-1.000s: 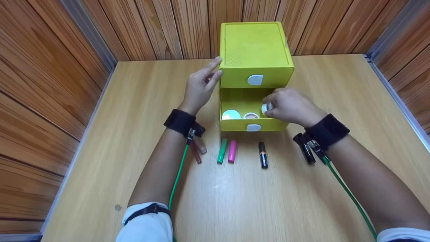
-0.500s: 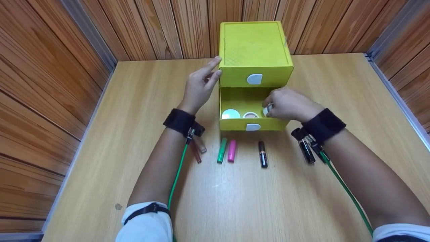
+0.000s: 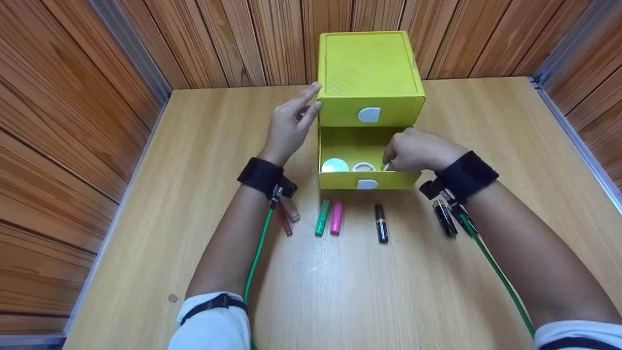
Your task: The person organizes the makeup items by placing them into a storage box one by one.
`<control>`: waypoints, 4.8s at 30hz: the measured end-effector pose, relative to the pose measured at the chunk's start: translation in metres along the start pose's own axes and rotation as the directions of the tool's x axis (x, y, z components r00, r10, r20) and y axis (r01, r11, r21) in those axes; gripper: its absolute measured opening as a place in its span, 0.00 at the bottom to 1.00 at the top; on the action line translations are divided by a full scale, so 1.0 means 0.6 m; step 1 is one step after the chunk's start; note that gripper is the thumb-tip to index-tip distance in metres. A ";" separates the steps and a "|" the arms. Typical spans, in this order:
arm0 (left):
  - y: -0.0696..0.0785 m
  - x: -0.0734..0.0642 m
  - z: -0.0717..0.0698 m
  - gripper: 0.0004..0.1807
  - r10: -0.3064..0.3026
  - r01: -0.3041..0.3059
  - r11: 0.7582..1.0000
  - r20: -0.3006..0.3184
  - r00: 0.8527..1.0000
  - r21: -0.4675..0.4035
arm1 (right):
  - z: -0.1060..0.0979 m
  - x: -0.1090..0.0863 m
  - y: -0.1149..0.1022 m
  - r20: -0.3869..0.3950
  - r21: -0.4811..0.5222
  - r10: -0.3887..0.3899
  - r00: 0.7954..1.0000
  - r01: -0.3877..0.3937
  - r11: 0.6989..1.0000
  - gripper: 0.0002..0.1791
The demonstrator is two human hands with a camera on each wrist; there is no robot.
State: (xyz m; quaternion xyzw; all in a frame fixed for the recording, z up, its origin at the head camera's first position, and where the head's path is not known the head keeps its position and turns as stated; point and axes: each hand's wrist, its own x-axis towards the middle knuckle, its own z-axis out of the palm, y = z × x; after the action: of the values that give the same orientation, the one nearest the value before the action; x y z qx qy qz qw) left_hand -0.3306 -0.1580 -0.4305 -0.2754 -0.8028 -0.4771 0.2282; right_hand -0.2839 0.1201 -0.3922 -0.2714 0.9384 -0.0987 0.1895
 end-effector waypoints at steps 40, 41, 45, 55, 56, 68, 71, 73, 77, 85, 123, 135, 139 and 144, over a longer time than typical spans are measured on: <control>-0.003 -0.001 0.002 0.22 -0.003 0.003 1.000 -0.003 1.000 0.009 | 0.007 0.009 0.001 0.010 -0.016 0.007 1.000 -0.007 1.000 0.10; -0.003 -0.001 0.002 0.22 0.000 0.000 1.000 -0.004 1.000 0.012 | 0.007 0.008 0.002 -0.005 -0.018 -0.007 1.000 0.007 1.000 0.08; -0.002 -0.001 0.004 0.22 0.009 -0.009 1.000 -0.007 1.000 0.027 | 0.008 0.002 0.005 -0.059 0.016 -0.001 0.998 0.002 1.000 0.05; 0.019 0.002 0.000 0.22 -0.046 0.044 0.995 0.022 0.999 0.089 | 0.018 -0.043 0.021 -0.463 0.044 -0.110 0.879 0.147 0.988 0.12; 0.020 0.000 -0.002 0.22 -0.053 0.050 0.994 0.026 0.998 0.097 | 0.021 -0.049 0.022 -0.520 0.031 -0.119 0.846 0.158 0.987 0.12; 0.029 -0.072 -0.025 0.25 -0.123 0.106 0.985 0.129 0.984 0.134 | 0.069 -0.103 0.033 -0.860 0.045 -0.073 0.505 0.218 0.975 0.16; 0.039 -0.098 -0.029 0.26 -0.165 0.134 0.976 0.180 0.970 0.172 | 0.085 -0.114 0.036 -0.871 0.086 -0.031 0.490 0.215 0.973 0.16; 0.048 -0.116 -0.030 0.25 -0.170 0.126 0.969 0.202 0.965 0.214 | 0.098 -0.118 0.038 -0.874 0.114 -0.006 0.487 0.216 0.970 0.16; 0.071 -0.154 -0.031 0.23 -0.139 0.064 0.952 0.235 0.962 0.300 | 0.125 -0.123 0.042 -0.874 0.141 0.017 0.485 0.221 0.965 0.17; 0.101 -0.196 -0.031 0.22 -0.157 0.033 0.929 0.313 0.936 0.368 | 0.170 -0.126 0.044 -0.855 0.148 0.003 0.518 0.237 0.960 0.12; 0.054 -0.144 0.003 0.15 -0.209 0.024 0.890 0.361 0.909 0.456 | 0.154 -0.074 0.072 -0.816 0.042 -0.041 0.576 0.131 0.991 0.09; 0.030 -0.115 0.009 0.16 -0.165 -0.010 0.894 0.351 0.922 0.448 | 0.137 -0.049 0.080 -0.794 0.094 0.027 0.607 0.080 0.992 0.13; 0.022 -0.105 0.013 0.17 -0.187 0.004 0.887 0.351 0.918 0.461 | 0.133 -0.041 0.084 -0.786 0.117 0.050 0.616 0.068 0.991 0.13; 0.016 -0.090 0.024 0.18 -0.229 0.041 0.884 0.356 0.906 0.465 | 0.128 -0.034 0.095 -0.790 0.129 0.074 0.608 0.047 0.991 0.14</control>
State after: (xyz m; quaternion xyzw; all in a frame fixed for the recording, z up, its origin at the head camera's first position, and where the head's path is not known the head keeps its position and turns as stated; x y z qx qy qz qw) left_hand -0.2855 -0.1535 -0.4648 -0.2495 -0.9376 -0.2280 0.0812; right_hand -0.2634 0.1728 -0.4725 -0.1789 0.9183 -0.2709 -0.2266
